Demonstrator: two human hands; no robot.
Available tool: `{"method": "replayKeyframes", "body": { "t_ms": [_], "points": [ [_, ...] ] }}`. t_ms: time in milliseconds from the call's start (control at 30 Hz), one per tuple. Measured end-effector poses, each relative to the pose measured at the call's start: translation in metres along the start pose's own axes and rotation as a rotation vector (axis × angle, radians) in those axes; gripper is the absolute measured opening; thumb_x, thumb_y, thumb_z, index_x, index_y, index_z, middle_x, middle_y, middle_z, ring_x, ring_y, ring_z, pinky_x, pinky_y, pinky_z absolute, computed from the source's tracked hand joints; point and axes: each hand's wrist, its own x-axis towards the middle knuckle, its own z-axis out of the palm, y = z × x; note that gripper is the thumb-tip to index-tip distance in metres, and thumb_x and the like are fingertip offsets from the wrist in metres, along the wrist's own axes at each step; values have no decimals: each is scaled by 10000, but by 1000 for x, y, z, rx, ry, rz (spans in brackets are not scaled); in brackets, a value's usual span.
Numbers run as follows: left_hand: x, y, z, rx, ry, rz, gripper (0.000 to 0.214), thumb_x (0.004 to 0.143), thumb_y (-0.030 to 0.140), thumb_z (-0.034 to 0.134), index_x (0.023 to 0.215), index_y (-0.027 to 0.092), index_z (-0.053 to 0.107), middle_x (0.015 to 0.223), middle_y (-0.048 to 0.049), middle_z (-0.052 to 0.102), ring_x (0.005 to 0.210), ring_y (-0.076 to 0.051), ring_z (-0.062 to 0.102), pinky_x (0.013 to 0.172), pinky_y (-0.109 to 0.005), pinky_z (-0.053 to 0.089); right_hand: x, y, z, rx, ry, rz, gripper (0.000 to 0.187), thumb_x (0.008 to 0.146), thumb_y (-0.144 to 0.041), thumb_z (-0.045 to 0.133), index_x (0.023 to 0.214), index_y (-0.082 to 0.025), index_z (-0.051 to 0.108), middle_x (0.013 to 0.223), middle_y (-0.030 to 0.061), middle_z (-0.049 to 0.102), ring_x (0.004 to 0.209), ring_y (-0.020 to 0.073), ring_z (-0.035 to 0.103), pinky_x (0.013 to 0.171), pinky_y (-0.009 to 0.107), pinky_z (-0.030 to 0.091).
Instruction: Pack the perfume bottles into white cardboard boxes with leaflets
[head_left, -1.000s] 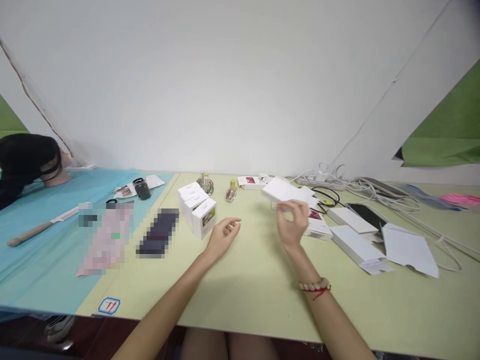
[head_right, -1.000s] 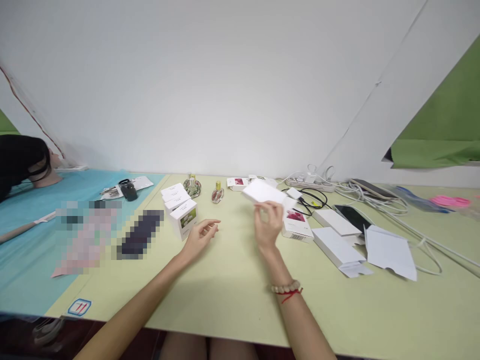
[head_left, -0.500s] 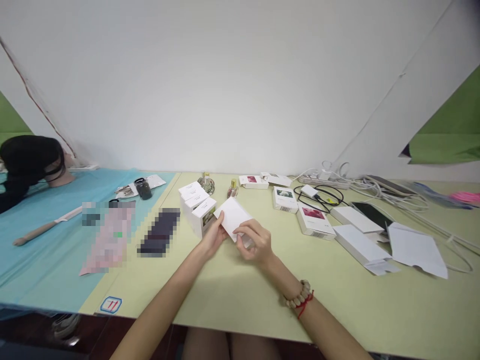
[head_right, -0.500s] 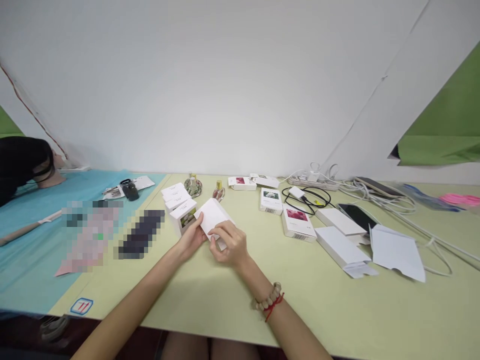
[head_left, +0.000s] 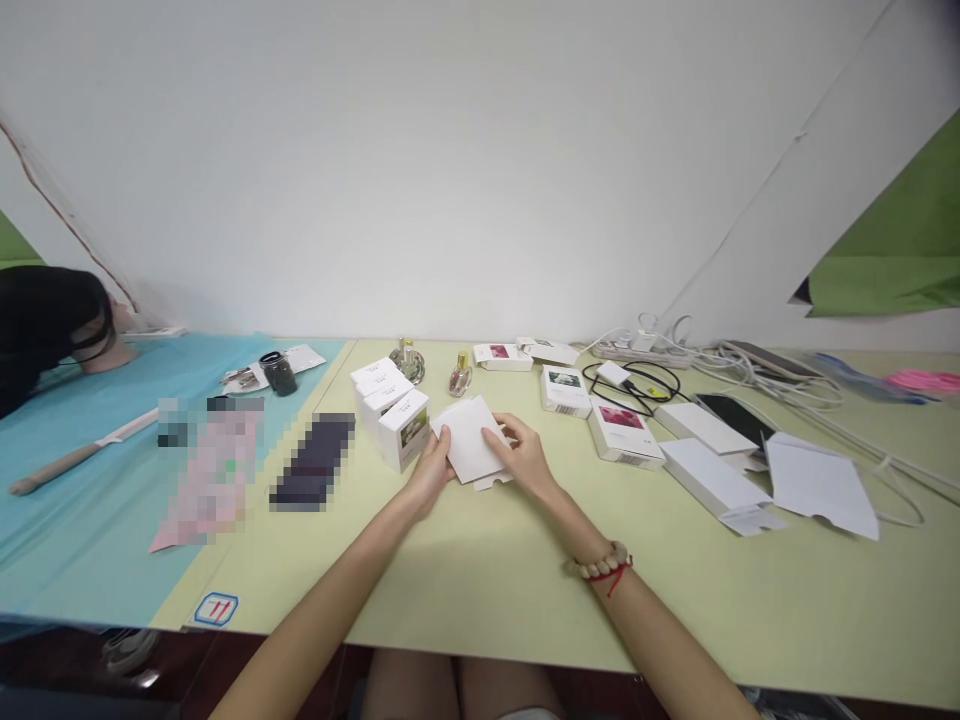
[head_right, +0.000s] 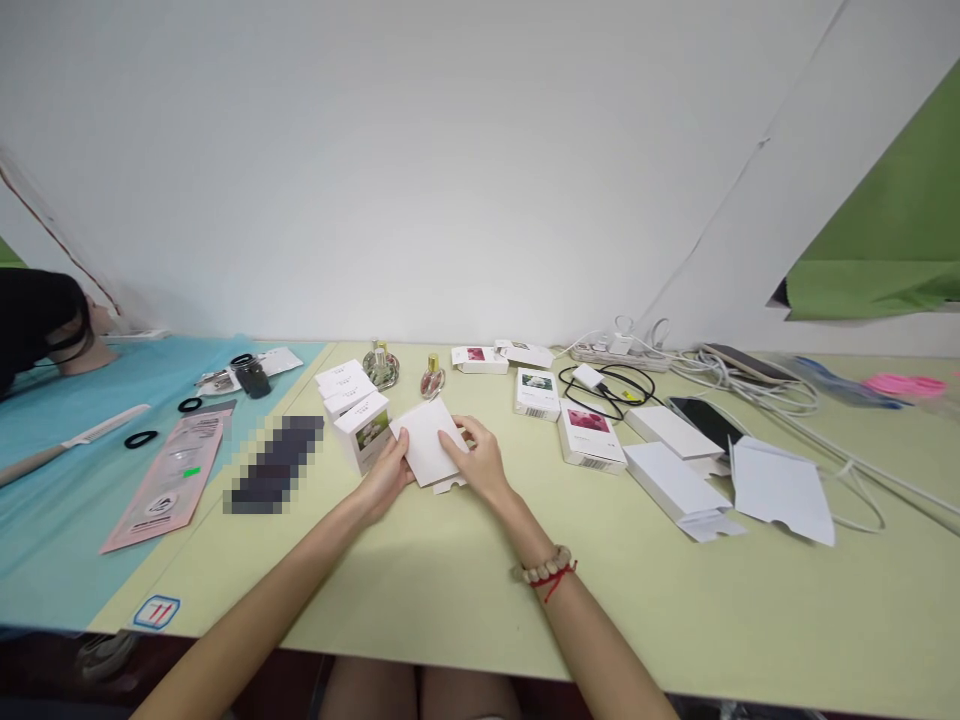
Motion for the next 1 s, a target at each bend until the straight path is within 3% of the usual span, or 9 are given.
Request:
{"method": "replayKeyframes", "body": {
  "t_ms": [133, 300, 433, 533, 633, 733, 867, 1000],
  "points": [
    [0, 0, -2, 60, 18, 62, 577, 831, 398, 501, 1335, 378, 220, 1391, -20, 357, 1196, -187, 443, 941, -388, 431, -5, -9, 6, -102, 81, -144, 343, 818, -378, 489, 1129, -239, 534, 1057, 53, 592, 972, 205, 556, 840, 357, 453],
    [-7, 4, 3, 98, -23, 39, 754, 802, 424, 539, 1382, 359, 61, 1331, -44, 431, 1211, -185, 427, 1000, -385, 365, -10, -18, 6, -258, 191, -282, 361, 790, -376, 542, 1135, -270, 540, 1117, 60, 550, 1006, 206, 554, 841, 338, 477],
    [-13, 7, 11, 107, -111, 127, 672, 764, 451, 575, 1345, 295, 274, 1286, -72, 479, 1175, -212, 461, 990, -374, 373, -16, -21, 8, -281, 78, -434, 304, 796, -307, 532, 1094, -269, 579, 1136, 54, 531, 997, 180, 561, 799, 299, 506],
    [-15, 9, 13, 98, -85, 183, 618, 755, 414, 601, 1307, 275, 358, 1303, -57, 468, 1190, -209, 446, 1023, -347, 333, -19, -24, 10, -273, 7, -494, 251, 828, -253, 467, 1026, -264, 621, 1118, 53, 535, 1006, 171, 555, 789, 293, 511],
    [-14, 13, 13, 59, -43, 175, 565, 772, 432, 570, 1288, 288, 391, 1323, -31, 454, 1205, -206, 431, 1028, -334, 324, -18, -25, 9, -293, 31, -447, 252, 843, -243, 439, 998, -278, 636, 1105, 44, 540, 1012, 169, 549, 797, 301, 507],
    [-12, 16, 11, 29, -41, 86, 535, 773, 520, 515, 1217, 224, 484, 1256, -63, 522, 1145, -232, 487, 980, -348, 375, -16, -25, 8, -332, 64, -341, 295, 810, -310, 504, 1094, -301, 585, 1159, 39, 511, 1051, 187, 527, 789, 316, 511],
    [-9, 14, 6, 82, -23, 18, 593, 762, 609, 450, 1167, 183, 524, 1151, -96, 592, 1064, -248, 542, 932, -371, 409, -15, -29, 7, -291, -31, -266, 460, 745, -379, 580, 1192, -318, 490, 1239, 43, 448, 1103, 213, 488, 767, 330, 524],
    [-7, 11, 2, 228, 54, 30, 596, 740, 620, 471, 1147, 188, 535, 1136, -107, 599, 1062, -253, 541, 933, -377, 401, -16, -32, 6, -162, -81, -173, 391, 785, -380, 527, 1163, -297, 469, 1211, 47, 467, 1061, 201, 514, 737, 321, 528]
  ]
}}
